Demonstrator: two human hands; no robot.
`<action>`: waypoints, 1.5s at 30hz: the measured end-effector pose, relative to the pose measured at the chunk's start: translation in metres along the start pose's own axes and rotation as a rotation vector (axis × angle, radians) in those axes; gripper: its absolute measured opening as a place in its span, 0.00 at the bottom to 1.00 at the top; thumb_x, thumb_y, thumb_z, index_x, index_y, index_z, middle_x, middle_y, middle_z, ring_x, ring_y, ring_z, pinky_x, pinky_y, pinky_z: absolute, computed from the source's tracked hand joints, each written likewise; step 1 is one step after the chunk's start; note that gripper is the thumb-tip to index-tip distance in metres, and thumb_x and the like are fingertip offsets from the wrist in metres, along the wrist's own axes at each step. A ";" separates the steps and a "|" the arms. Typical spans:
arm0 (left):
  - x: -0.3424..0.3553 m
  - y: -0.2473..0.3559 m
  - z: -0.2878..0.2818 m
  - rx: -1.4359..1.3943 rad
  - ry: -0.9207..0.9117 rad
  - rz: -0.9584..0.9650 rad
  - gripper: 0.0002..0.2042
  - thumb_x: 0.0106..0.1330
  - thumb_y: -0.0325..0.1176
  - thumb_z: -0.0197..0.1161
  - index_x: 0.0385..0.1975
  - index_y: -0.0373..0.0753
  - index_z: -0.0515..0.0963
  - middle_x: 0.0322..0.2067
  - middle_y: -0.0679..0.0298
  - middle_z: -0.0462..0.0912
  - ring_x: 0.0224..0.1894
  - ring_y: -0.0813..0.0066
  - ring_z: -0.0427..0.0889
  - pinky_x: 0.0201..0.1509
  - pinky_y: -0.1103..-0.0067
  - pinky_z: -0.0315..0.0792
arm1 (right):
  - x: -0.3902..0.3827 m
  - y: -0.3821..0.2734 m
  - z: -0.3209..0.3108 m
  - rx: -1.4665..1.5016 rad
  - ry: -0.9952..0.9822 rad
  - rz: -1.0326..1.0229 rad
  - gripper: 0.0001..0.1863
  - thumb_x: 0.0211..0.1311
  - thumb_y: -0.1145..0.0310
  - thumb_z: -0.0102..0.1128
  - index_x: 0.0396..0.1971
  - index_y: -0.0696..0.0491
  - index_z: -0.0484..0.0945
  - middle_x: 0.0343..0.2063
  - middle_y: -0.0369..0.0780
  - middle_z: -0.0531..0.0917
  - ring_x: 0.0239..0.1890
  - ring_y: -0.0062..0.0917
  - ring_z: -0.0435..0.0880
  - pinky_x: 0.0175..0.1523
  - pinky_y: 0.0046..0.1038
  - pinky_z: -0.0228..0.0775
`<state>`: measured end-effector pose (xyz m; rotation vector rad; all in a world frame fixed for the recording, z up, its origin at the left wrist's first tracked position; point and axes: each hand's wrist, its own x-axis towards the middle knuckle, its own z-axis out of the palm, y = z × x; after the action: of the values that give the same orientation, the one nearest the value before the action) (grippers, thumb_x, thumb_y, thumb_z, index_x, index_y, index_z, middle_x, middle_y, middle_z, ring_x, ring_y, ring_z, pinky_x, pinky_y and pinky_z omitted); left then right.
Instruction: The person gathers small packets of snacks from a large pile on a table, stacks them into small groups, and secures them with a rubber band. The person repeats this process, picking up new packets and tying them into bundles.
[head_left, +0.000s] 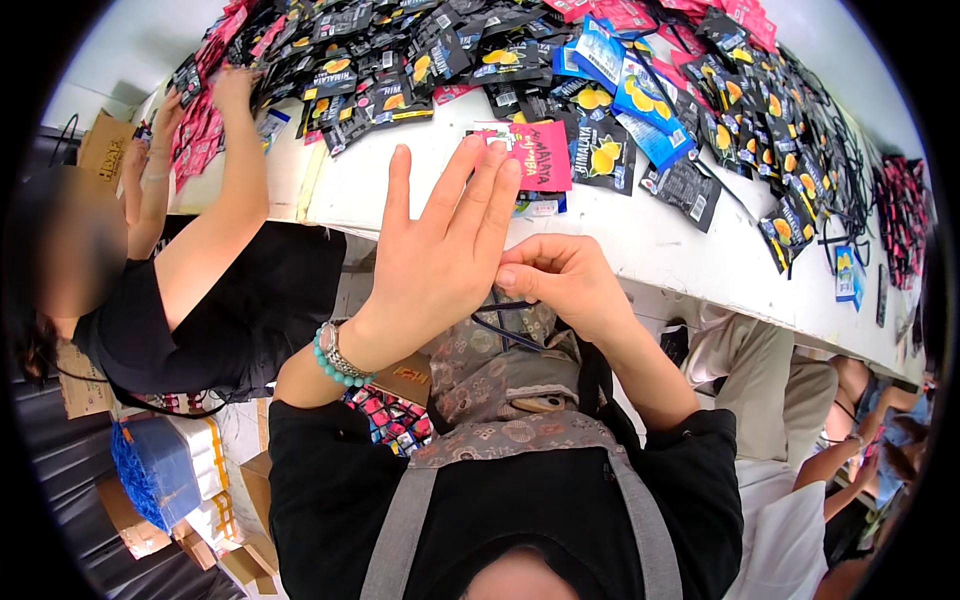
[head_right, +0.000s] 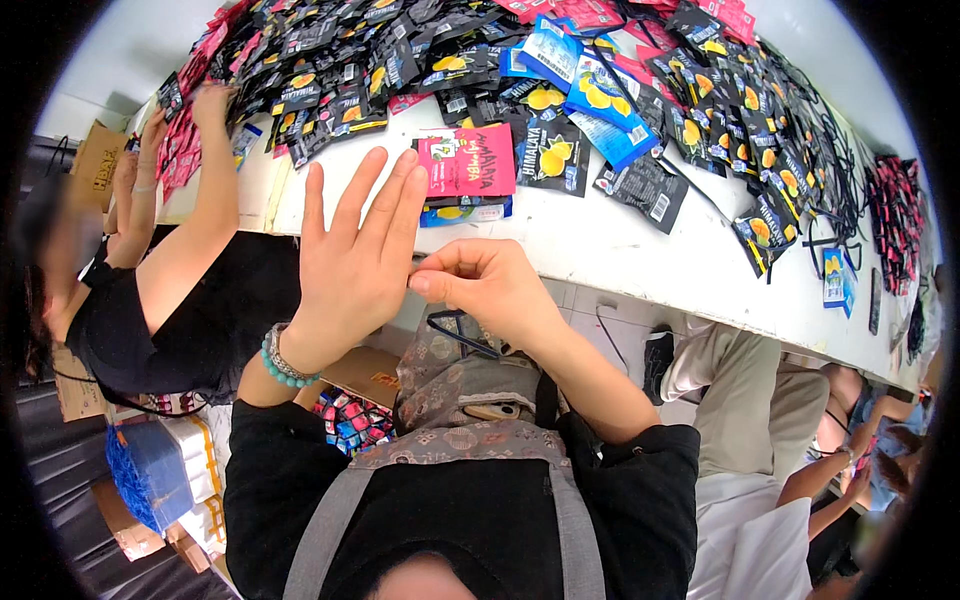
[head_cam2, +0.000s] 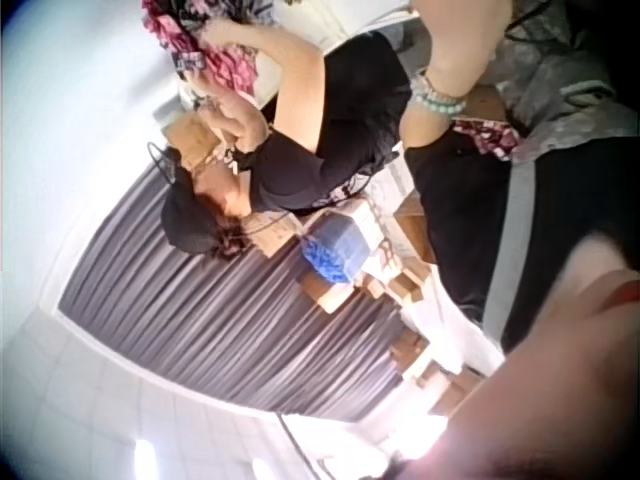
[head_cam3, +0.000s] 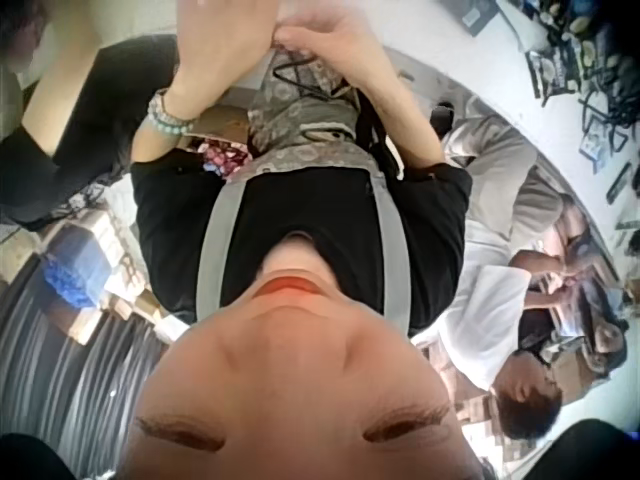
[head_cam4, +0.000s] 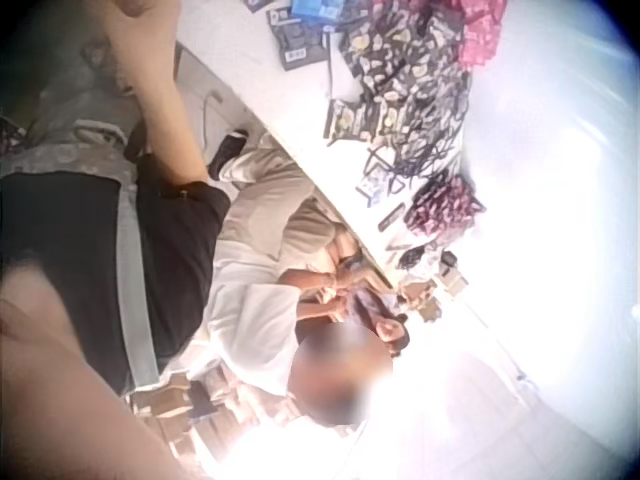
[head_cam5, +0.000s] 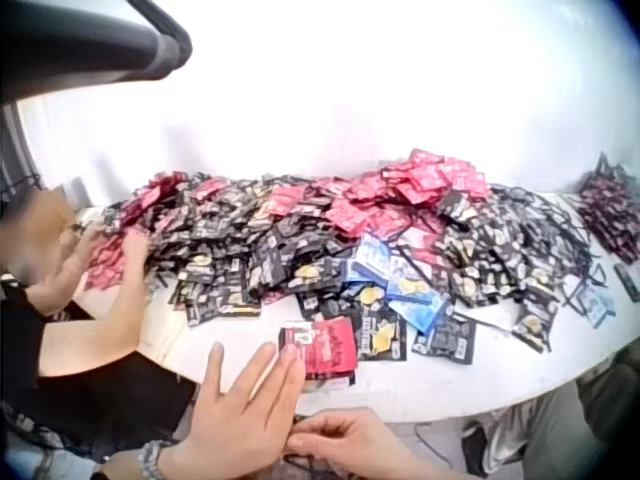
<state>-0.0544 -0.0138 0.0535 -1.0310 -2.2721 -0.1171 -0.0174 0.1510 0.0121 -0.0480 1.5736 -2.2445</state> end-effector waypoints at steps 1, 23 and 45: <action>-0.004 -0.012 0.021 0.087 0.078 0.078 0.21 0.53 0.33 0.55 0.47 0.34 0.76 0.48 0.57 0.78 0.57 0.62 0.72 0.61 0.50 0.58 | 0.004 -0.001 -0.001 -0.030 -0.010 -0.027 0.08 0.57 0.71 0.65 0.34 0.60 0.81 0.26 0.33 0.82 0.28 0.11 0.76 0.33 0.15 0.69; 0.017 -0.045 0.077 -0.602 -0.728 -0.770 0.30 0.58 0.56 0.61 0.40 0.30 0.66 0.32 0.45 0.77 0.34 0.48 0.80 0.34 0.65 0.74 | 0.074 -0.002 -0.051 -1.113 0.349 -0.238 0.07 0.53 0.67 0.63 0.27 0.54 0.77 0.47 0.43 0.75 0.33 0.37 0.82 0.36 0.36 0.74; -0.063 0.005 0.096 -1.102 -0.102 -0.533 0.38 0.52 0.32 0.72 0.58 0.37 0.52 0.46 0.57 0.70 0.39 0.65 0.80 0.40 0.75 0.77 | 0.023 0.039 -0.052 -0.928 0.283 -0.723 0.09 0.42 0.78 0.70 0.26 0.56 0.80 0.48 0.46 0.73 0.43 0.35 0.80 0.45 0.31 0.75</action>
<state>-0.0687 -0.0202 -0.0599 -0.8458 -2.4923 -1.7014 -0.0397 0.1784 -0.0467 -0.6658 2.9952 -1.7407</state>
